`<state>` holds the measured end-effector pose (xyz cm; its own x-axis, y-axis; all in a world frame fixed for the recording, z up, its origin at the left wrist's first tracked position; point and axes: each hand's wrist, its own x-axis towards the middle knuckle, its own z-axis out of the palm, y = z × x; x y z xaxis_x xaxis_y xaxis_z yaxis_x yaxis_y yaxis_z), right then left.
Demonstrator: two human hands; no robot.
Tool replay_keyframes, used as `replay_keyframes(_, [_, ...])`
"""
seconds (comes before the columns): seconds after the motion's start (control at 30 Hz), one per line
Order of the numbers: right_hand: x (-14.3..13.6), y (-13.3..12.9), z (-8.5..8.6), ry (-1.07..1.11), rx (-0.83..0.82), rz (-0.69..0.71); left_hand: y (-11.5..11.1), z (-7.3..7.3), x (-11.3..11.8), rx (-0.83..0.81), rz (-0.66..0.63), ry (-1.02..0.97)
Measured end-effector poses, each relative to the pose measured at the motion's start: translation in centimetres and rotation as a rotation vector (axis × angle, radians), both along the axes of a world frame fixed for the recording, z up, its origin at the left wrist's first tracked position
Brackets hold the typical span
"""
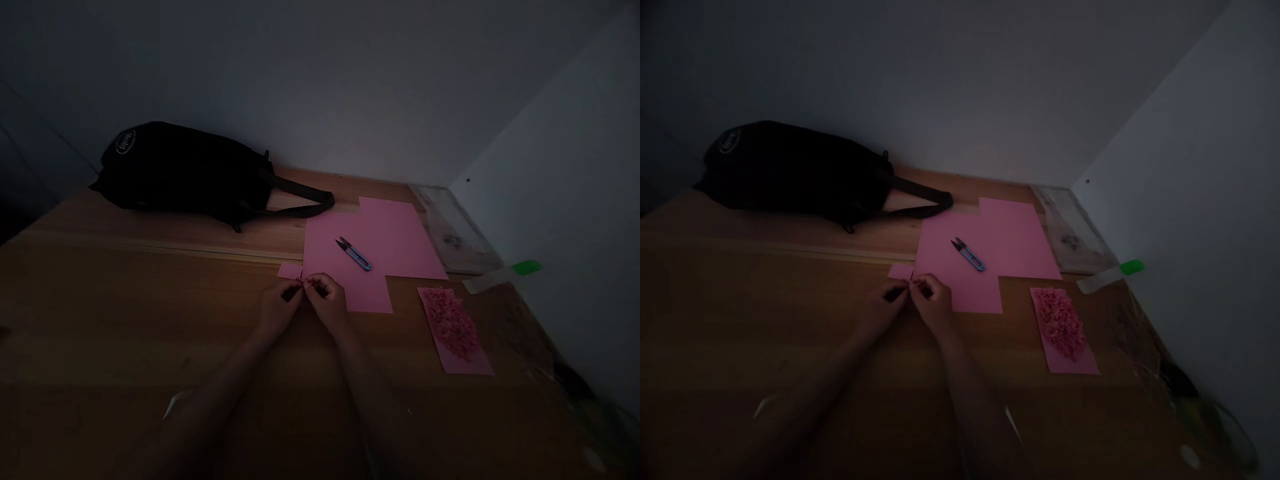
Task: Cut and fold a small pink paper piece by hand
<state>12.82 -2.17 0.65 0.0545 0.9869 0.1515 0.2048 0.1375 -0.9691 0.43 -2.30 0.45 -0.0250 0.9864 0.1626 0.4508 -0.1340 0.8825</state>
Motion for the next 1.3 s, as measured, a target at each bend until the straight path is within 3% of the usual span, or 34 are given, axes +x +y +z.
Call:
replay_keyframes(0.47, [0.36, 0.55, 0.54, 0.258, -0.077, -0.182, -0.26, 0.35, 0.21, 0.036, -0.014, 0.018])
replay_keyframes(1.3, [0.32, 0.13, 0.29, 0.133, -0.046, 0.015, -0.25, 0.84, 0.14, -0.011, -0.045, -0.019])
